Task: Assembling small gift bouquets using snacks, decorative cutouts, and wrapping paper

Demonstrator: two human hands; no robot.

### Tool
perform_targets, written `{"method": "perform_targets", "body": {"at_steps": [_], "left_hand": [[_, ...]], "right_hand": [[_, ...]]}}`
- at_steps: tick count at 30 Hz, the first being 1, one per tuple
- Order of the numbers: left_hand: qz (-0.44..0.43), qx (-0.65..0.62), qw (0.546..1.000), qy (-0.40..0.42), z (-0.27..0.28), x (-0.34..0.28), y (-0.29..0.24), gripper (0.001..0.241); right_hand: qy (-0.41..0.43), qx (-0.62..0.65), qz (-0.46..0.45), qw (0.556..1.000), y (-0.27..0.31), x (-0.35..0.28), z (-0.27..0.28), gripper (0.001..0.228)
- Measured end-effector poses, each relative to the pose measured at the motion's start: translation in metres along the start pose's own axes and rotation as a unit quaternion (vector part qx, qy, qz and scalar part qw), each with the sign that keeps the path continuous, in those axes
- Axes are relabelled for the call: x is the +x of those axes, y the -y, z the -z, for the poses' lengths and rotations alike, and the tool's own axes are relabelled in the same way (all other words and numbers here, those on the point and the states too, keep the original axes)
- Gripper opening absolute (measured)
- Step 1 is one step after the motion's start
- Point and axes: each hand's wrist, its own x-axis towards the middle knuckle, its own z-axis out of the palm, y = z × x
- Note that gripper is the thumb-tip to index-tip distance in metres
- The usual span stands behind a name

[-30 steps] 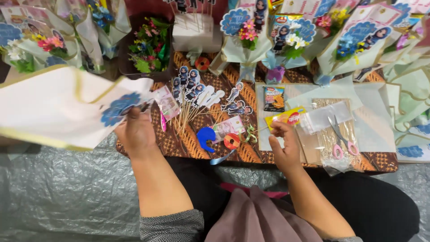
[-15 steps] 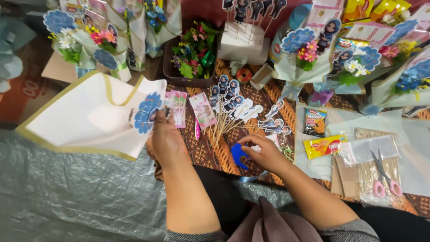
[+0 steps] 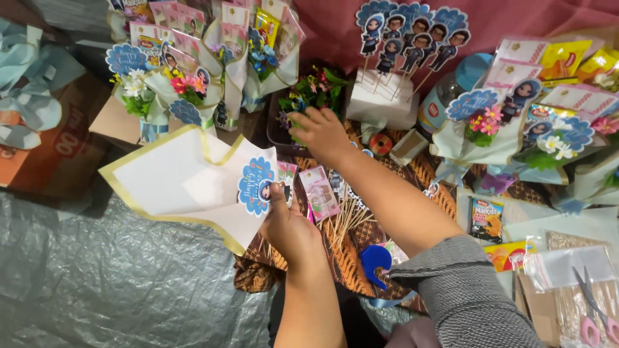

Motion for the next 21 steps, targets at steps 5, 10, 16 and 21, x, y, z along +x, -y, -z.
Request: {"method": "perform_targets", "body": {"at_steps": [5,10,16,21], "left_hand": [[0.007,-0.032,0.999,-0.035,-0.008,-0.003,-0.01,0.032],[-0.002,-0.07,0.996,-0.059,-0.008,0.007,-0.011,0.03],[0.054,-0.105,0.991,-0.066,-0.023,0.001,-0.011,0.031],[0.074,-0.128,0.986,-0.074,-0.029,-0.002,-0.031,0.032]], "right_hand": [[0.307,-0.115,0.014,0.944,-0.036,0.012,-0.058,0.042],[0.107,-0.159,-0.055,0.98,-0.098,-0.022,-0.083,0.017],[0.025,-0.015,-0.229,0.973,-0.102,-0.041,-0.059,0.024],[0.125,0.291,-0.49,0.812,-0.083,-0.037,-0.054,0.033]]}}
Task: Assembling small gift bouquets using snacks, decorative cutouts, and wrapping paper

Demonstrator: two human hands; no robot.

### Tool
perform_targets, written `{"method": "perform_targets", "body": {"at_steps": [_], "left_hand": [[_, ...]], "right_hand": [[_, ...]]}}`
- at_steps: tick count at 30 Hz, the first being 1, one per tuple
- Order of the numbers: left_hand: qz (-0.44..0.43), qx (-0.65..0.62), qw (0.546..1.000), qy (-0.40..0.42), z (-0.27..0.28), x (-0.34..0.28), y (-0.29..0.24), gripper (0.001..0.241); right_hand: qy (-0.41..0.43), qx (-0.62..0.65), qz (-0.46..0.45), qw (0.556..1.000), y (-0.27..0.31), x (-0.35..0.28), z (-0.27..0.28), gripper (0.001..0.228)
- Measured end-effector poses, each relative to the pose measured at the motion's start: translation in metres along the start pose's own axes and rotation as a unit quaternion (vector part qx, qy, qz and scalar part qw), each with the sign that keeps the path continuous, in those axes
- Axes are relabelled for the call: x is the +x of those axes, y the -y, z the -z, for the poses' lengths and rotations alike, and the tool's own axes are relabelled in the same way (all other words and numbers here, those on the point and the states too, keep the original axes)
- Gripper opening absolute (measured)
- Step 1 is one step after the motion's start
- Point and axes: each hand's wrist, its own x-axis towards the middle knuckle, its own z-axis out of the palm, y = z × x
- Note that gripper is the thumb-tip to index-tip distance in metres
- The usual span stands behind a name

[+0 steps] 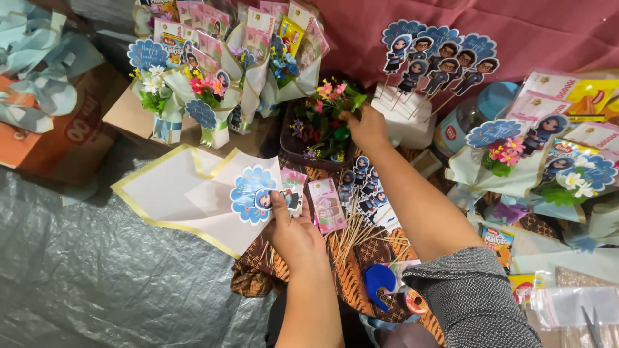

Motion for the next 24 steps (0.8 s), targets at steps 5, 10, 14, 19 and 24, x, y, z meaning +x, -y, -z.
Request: {"method": "perform_targets", "body": {"at_steps": [5,10,14,19,24], "left_hand": [[-0.004,0.011,1.0,-0.01,-0.008,-0.01,-0.003,0.034],[-0.012,0.013,1.0,-0.02,-0.012,-0.013,-0.004,0.032],[-0.012,0.024,1.0,-0.014,-0.008,-0.009,-0.002,0.032],[-0.005,0.012,0.999,-0.034,-0.011,-0.007,-0.007,0.034],[0.014,0.0,1.0,-0.026,-0.013,-0.009,-0.009,0.034]], "right_hand": [[-0.076,-0.263,0.058,0.96,0.039,-0.016,-0.01,0.053],[-0.045,-0.249,0.342,0.905,0.011,0.014,-0.076,0.017],[0.087,-0.304,0.299,0.9,0.012,0.032,-0.121,0.028],[0.059,-0.375,0.258,0.888,0.004,0.045,-0.125,0.024],[-0.016,0.079,0.11,0.991,0.029,0.035,-0.061,0.012]]}}
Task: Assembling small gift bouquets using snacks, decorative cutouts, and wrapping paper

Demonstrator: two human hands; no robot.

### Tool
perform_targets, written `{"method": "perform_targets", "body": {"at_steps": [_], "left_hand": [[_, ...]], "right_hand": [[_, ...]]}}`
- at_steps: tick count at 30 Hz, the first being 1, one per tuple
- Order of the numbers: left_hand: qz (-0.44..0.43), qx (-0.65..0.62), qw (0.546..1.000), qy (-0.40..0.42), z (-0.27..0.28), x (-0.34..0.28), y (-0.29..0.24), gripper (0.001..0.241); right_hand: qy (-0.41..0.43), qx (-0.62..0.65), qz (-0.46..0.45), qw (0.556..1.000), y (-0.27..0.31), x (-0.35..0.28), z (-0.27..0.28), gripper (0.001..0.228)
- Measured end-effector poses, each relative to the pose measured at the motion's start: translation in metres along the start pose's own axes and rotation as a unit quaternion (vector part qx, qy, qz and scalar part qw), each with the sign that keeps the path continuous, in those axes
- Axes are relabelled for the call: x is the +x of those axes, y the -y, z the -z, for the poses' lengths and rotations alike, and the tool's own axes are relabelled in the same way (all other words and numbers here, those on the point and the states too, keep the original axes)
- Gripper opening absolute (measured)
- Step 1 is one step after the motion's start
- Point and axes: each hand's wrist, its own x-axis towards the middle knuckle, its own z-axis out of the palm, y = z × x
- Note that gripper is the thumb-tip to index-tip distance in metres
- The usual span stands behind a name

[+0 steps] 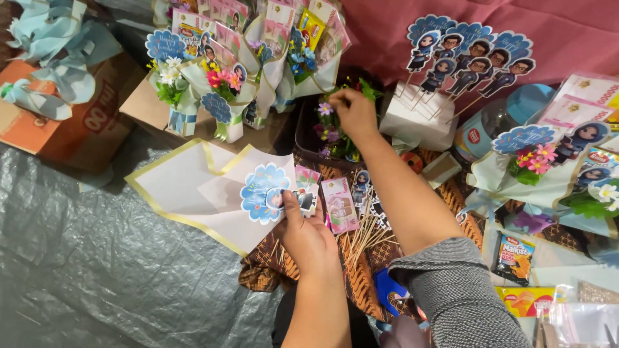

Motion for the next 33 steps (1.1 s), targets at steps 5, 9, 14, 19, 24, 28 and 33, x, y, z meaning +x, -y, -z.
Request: {"method": "perform_targets", "body": {"at_steps": [5,9,14,19,24,28,33], "left_hand": [[0.019,-0.017,0.999,0.021,0.012,0.009,0.009,0.037],[0.043,-0.046,0.997,0.051,0.017,0.01,0.016,0.035],[0.066,-0.04,0.991,0.106,0.008,0.005,0.0,0.037],[0.086,-0.015,0.972,0.218,0.018,0.026,0.0,0.052],[0.126,-0.041,0.935,0.328,0.021,0.019,-0.003,0.075],[0.155,-0.018,0.899,0.408,0.019,0.003,-0.013,0.077],[0.127,0.0,0.866,0.483,0.036,0.018,-0.002,0.056]], "right_hand": [[-0.14,0.26,-0.104,0.95,0.031,-0.013,0.047,0.006],[-0.173,0.343,-0.12,0.915,0.038,-0.013,0.067,0.011],[-0.135,0.427,-0.197,0.872,0.06,-0.015,0.078,0.009],[-0.122,0.505,-0.191,0.833,0.068,-0.02,0.089,0.008],[0.003,0.616,-0.193,0.764,0.096,-0.049,0.099,0.011],[0.075,0.65,-0.156,0.74,0.119,-0.069,0.087,0.01],[0.158,0.614,-0.078,0.769,0.14,-0.094,0.061,0.018]]}}
